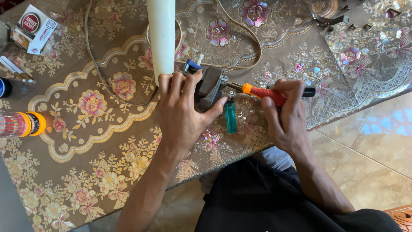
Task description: The person works on a small electric motor at a table, using screwdrivers to unscrew and pry its housing apart and manipulate internal components. They reposition the motor repeatedly and continue driving screws with a screwdriver, handling the motor and its detached parts by hand.
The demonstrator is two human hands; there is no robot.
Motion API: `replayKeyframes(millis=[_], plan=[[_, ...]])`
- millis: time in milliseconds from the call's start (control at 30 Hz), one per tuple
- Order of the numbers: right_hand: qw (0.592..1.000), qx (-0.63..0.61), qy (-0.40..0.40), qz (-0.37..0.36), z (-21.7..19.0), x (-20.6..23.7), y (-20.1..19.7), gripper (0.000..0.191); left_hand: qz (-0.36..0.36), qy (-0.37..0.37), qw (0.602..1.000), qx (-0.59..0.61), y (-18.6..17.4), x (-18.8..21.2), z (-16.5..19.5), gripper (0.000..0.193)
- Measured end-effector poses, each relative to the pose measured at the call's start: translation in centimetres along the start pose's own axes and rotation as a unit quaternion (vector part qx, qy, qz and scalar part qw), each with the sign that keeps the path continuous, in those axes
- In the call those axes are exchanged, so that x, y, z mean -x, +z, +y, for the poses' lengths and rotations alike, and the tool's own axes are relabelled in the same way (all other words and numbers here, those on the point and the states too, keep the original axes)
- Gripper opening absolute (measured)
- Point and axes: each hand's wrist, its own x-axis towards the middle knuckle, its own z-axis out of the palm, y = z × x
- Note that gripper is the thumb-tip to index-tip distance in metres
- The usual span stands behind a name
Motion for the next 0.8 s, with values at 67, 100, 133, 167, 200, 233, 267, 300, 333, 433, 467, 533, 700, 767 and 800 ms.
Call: replayKeyframes(millis=[67,100,133,167,200,233,267,300,333,433,467,533,700,767,800], plan=[[0.999,0.041,-0.018,0.002,0.2,0.0,0.0,0.026,0.003,0.002,1.0,0.0,0.0,0.0,0.0,0.063],[0.998,0.053,0.013,-0.01,0.2,-0.1,0.0,0.023,0.005,0.003,1.0,0.0,0.0,0.0,0.0,0.063],[0.997,0.064,0.044,-0.023,0.3,-0.2,0.0,0.021,0.005,0.001,1.0,-0.002,0.0,0.0,0.0,0.062],[0.994,0.075,0.075,-0.036,0.3,-0.2,0.0,0.019,0.005,0.0,1.0,-0.003,0.0,0.1,0.0,0.062],[0.991,0.08,0.097,-0.042,0.4,-0.3,0.0,0.019,0.004,-0.001,1.0,-0.003,0.0,0.1,0.0,0.062],[0.988,0.086,0.119,-0.047,0.3,-0.3,0.0,0.019,0.004,0.001,1.0,-0.004,0.1,0.1,0.0,0.062],[0.984,0.091,0.141,-0.053,0.3,-0.4,0.0,0.021,0.004,0.003,1.0,-0.005,0.1,0.0,0.0,0.062],[0.993,0.062,0.086,-0.04,0.2,-0.4,0.0,0.022,0.004,0.004,1.0,-0.006,0.1,0.0,0.0,0.063],[0.999,0.032,0.032,-0.029,0.0,-0.4,0.0,0.027,0.002,0.005,1.0,-0.005,0.0,0.1,-0.1,0.063],[0.999,-0.022,-0.009,-0.024,-0.4,-0.5,-0.2,0.038,0.0,0.005,1.0,0.0,0.0,0.1,-0.1,0.064],[0.999,-0.033,-0.001,-0.026,-0.6,-0.5,-0.3,0.04,0.002,0.005,1.0,0.002,0.1,0.1,-0.1,0.064],[0.999,-0.034,-0.009,-0.019,-0.8,-0.5,-0.2,0.036,0.004,0.006,1.0,0.005,0.1,0.1,0.0,0.064],[0.999,0.019,-0.017,0.023,-1.0,-0.6,-0.1,0.021,0.004,0.006,1.0,0.004,0.1,0.2,-0.1,0.064],[0.995,0.066,0.078,0.023,-0.9,-0.7,-0.1,0.018,0.005,0.006,1.0,-0.001,0.2,0.2,-0.1,0.064],[0.995,0.074,0.069,0.026,-0.8,-0.8,-0.1,0.016,0.005,0.008,1.0,-0.002,0.2,0.1,-0.1,0.064]])
